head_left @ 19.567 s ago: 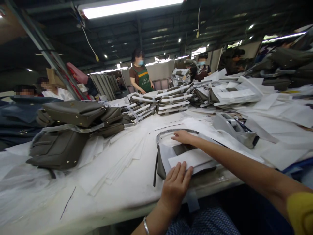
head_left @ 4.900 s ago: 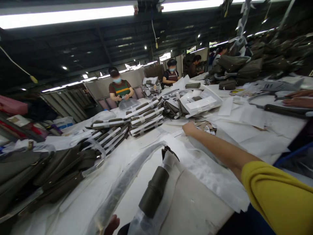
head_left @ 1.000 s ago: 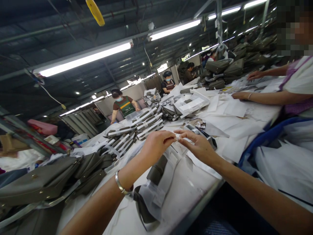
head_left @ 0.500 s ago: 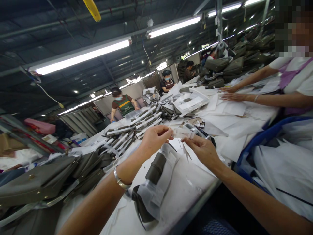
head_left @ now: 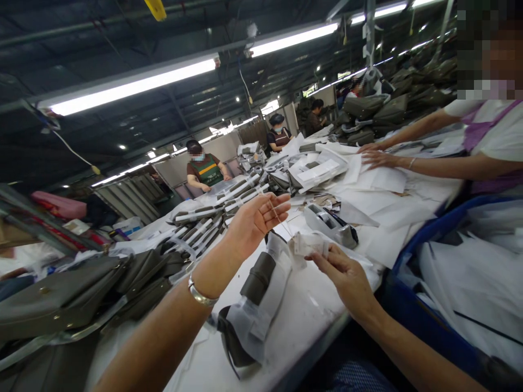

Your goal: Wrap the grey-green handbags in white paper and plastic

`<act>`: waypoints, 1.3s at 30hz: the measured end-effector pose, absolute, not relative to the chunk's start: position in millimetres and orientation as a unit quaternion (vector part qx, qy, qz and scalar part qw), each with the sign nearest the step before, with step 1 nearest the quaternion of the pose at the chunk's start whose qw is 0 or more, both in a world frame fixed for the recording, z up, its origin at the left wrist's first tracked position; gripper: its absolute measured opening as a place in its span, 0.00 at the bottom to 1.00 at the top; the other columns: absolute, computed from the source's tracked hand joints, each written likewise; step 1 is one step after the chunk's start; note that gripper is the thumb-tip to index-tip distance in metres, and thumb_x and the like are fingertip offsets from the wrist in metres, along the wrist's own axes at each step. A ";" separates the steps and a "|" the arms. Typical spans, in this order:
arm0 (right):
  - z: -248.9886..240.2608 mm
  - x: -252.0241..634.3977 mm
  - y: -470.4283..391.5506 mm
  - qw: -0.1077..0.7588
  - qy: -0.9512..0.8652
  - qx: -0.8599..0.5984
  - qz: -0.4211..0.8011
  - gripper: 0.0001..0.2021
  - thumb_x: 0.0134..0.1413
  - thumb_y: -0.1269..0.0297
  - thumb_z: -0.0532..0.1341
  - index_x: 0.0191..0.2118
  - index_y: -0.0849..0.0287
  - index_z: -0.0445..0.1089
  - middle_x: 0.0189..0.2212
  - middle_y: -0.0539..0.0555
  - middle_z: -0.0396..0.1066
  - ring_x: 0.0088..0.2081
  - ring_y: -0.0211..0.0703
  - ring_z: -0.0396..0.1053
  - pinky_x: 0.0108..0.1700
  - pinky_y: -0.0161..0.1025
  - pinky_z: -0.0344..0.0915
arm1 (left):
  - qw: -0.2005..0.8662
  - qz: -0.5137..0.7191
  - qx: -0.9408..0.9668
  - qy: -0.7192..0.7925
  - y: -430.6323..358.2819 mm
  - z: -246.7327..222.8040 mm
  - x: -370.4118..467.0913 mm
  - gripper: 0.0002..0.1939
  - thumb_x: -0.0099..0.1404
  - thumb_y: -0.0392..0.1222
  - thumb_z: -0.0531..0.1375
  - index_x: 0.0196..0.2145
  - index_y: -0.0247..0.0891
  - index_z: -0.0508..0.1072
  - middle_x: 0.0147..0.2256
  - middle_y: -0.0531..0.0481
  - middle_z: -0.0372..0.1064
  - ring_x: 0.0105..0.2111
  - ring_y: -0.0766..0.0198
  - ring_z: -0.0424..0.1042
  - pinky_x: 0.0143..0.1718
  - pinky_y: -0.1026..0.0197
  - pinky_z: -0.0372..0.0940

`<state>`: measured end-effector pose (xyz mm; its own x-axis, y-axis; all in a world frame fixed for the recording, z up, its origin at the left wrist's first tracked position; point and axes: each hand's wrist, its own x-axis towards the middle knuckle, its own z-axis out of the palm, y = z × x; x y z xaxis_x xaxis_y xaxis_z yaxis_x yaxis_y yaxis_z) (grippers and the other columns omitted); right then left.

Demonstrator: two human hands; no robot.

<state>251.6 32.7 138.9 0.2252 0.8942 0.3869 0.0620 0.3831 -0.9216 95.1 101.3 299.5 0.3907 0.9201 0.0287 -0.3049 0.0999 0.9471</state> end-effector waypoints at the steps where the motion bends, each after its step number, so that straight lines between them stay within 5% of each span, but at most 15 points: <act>1: 133.7 249.5 33.3 0.634 -0.527 -0.454 0.338 0.16 0.57 0.46 0.62 0.34 0.52 0.81 0.32 0.53 0.70 0.39 0.47 0.69 0.40 0.42 0.67 | 0.669 0.457 0.501 0.302 98.9 301.5 95.3 0.04 0.64 0.38 0.61 0.34 0.35 0.74 0.44 0.44 0.78 0.38 0.66 0.77 0.41 0.64 0.71; 7: 108.1 253.0 38.7 0.599 -0.499 -0.443 0.442 0.19 0.57 0.44 0.62 0.38 0.55 0.77 0.41 0.56 0.75 0.47 0.54 0.71 0.52 0.50 0.67 | 0.627 0.413 0.585 0.306 84.0 302.7 89.6 0.06 0.64 0.41 0.63 0.35 0.36 0.73 0.46 0.44 0.77 0.33 0.69 0.75 0.32 0.69 0.66; 11: 125.7 259.9 40.3 0.687 -0.496 -0.426 0.316 0.19 0.61 0.48 0.59 0.53 0.51 0.67 0.56 0.57 0.68 0.57 0.54 0.66 0.60 0.53 0.62 | 0.615 0.388 0.608 0.321 76.5 300.9 84.4 0.09 0.65 0.44 0.64 0.36 0.35 0.74 0.45 0.43 0.77 0.34 0.68 0.75 0.33 0.68 0.66; 14: 157.0 255.8 42.7 0.673 -0.594 -0.382 0.220 0.22 0.62 0.51 0.60 0.59 0.49 0.64 0.64 0.56 0.60 0.66 0.53 0.56 0.67 0.52 0.51 | 0.623 0.373 0.612 0.315 71.8 301.2 83.8 0.09 0.66 0.45 0.63 0.35 0.35 0.74 0.45 0.44 0.77 0.34 0.69 0.75 0.34 0.68 0.66; 18: 183.2 236.5 49.3 0.589 -0.674 -0.307 0.323 0.21 0.59 0.51 0.63 0.56 0.50 0.70 0.55 0.54 0.71 0.60 0.53 0.65 0.64 0.51 0.57 | 0.644 0.370 0.604 0.288 65.7 302.6 82.1 0.08 0.67 0.44 0.62 0.35 0.35 0.74 0.45 0.44 0.77 0.33 0.70 0.74 0.35 0.67 0.67; 21: 179.2 220.8 52.7 0.542 -0.626 -0.277 0.487 0.17 0.56 0.48 0.65 0.45 0.54 0.77 0.36 0.54 0.78 0.39 0.48 0.75 0.45 0.46 0.72 | 0.643 0.385 0.600 0.279 60.9 304.8 71.4 0.08 0.66 0.44 0.63 0.36 0.35 0.73 0.45 0.44 0.77 0.34 0.68 0.74 0.36 0.65 0.68; 25: 169.4 213.3 56.2 0.554 -0.528 -0.301 0.569 0.18 0.53 0.46 0.66 0.37 0.56 0.78 0.25 0.51 0.71 0.19 0.34 0.62 0.20 0.33 0.59 | 0.591 0.414 0.616 0.315 50.7 307.1 38.3 0.10 0.67 0.46 0.62 0.37 0.36 0.74 0.45 0.44 0.77 0.39 0.64 0.76 0.43 0.62 0.69; 29: 171.9 211.3 64.6 0.504 -0.576 -0.360 0.534 0.19 0.51 0.46 0.67 0.36 0.59 0.79 0.23 0.50 0.71 0.22 0.34 0.63 0.22 0.31 0.58 | 0.463 0.431 0.664 0.400 36.8 296.7 -16.0 0.15 0.67 0.51 0.62 0.41 0.35 0.76 0.46 0.43 0.76 0.45 0.59 0.75 0.47 0.59 0.69; 33: 167.9 195.5 78.8 0.386 -0.706 -0.365 0.469 0.17 0.55 0.48 0.64 0.35 0.58 0.80 0.25 0.51 0.75 0.27 0.39 0.70 0.28 0.33 0.63 | 0.340 0.572 0.563 0.490 31.0 254.1 -79.7 0.19 0.63 0.55 0.64 0.44 0.38 0.75 0.42 0.45 0.77 0.41 0.61 0.75 0.41 0.63 0.69; 39: 162.4 148.1 97.9 0.322 -0.792 -0.326 0.405 0.15 0.58 0.54 0.61 0.36 0.58 0.81 0.31 0.52 0.79 0.32 0.42 0.74 0.34 0.35 0.66 | 0.378 0.474 0.559 0.566 29.3 181.8 -103.9 0.22 0.53 0.52 0.71 0.42 0.36 0.79 0.39 0.44 0.78 0.36 0.60 0.73 0.36 0.62 0.66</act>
